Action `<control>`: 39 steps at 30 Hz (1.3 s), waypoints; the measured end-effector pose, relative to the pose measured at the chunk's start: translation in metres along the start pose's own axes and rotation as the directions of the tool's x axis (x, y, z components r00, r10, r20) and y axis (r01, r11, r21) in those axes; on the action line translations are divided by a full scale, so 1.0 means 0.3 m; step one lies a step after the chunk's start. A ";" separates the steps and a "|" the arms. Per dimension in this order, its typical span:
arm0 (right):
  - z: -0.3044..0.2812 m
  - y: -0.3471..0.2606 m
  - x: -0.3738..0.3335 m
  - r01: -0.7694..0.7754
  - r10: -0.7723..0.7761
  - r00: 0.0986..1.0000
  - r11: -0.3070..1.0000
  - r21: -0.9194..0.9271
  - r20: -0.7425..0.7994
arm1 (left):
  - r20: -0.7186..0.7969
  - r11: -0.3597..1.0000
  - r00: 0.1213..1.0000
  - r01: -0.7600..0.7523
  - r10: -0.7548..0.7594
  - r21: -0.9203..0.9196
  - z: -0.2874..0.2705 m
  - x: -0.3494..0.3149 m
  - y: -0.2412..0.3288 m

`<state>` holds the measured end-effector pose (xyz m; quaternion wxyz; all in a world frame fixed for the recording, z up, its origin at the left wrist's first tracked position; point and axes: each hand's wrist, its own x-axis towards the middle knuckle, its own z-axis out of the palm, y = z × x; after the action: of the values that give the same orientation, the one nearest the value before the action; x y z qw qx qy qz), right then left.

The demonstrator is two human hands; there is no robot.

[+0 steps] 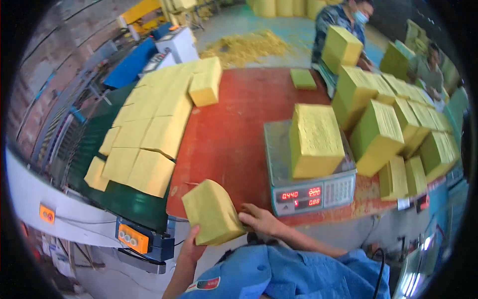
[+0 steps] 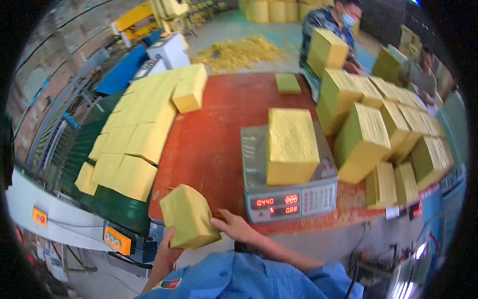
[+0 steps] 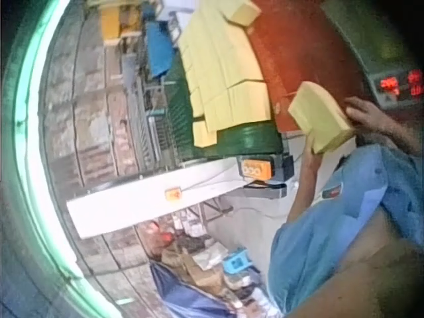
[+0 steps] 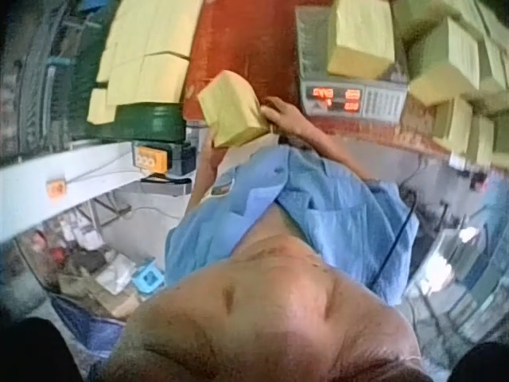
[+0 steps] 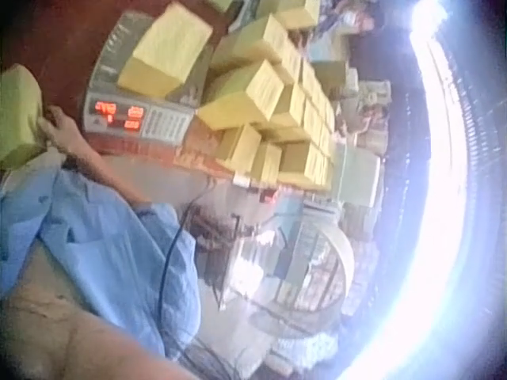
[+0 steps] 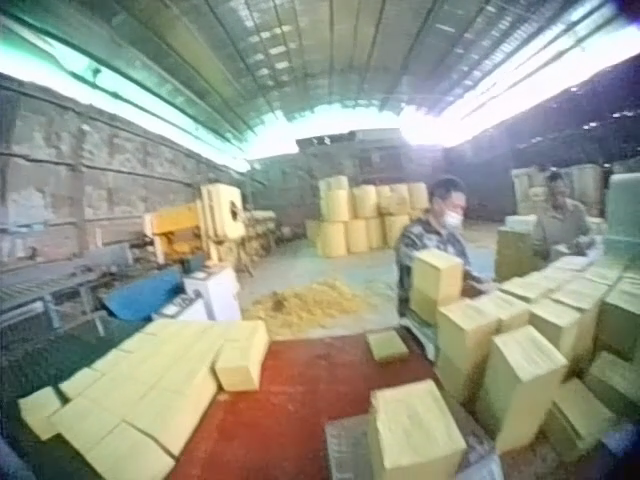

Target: The person is weighing stacks of yellow paper-like items on a digital scale and organizing them on a table.

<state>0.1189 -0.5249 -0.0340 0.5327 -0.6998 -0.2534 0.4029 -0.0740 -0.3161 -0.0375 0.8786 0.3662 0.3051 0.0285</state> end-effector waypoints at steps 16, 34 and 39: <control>-0.398 -0.456 -0.247 0.288 -0.081 0.885 0.870 0.401 -0.459 | 0.645 0.146 0.627 -0.757 0.437 0.637 0.639 0.129 0.346; -0.931 -0.411 -0.202 0.394 -0.124 0.803 0.845 0.362 -0.583 | 0.516 0.732 0.857 -0.343 -0.013 0.589 1.312 0.403 0.349; -0.927 -0.393 -0.203 0.385 -0.114 0.782 0.861 0.331 -0.613 | 0.485 0.710 0.875 -0.334 -0.011 0.619 1.318 0.382 0.345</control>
<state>0.3264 -0.6874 0.1259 0.7770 -0.6082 -0.0765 0.1432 0.2573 -0.4567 0.1875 0.7195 0.6866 0.0453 -0.0936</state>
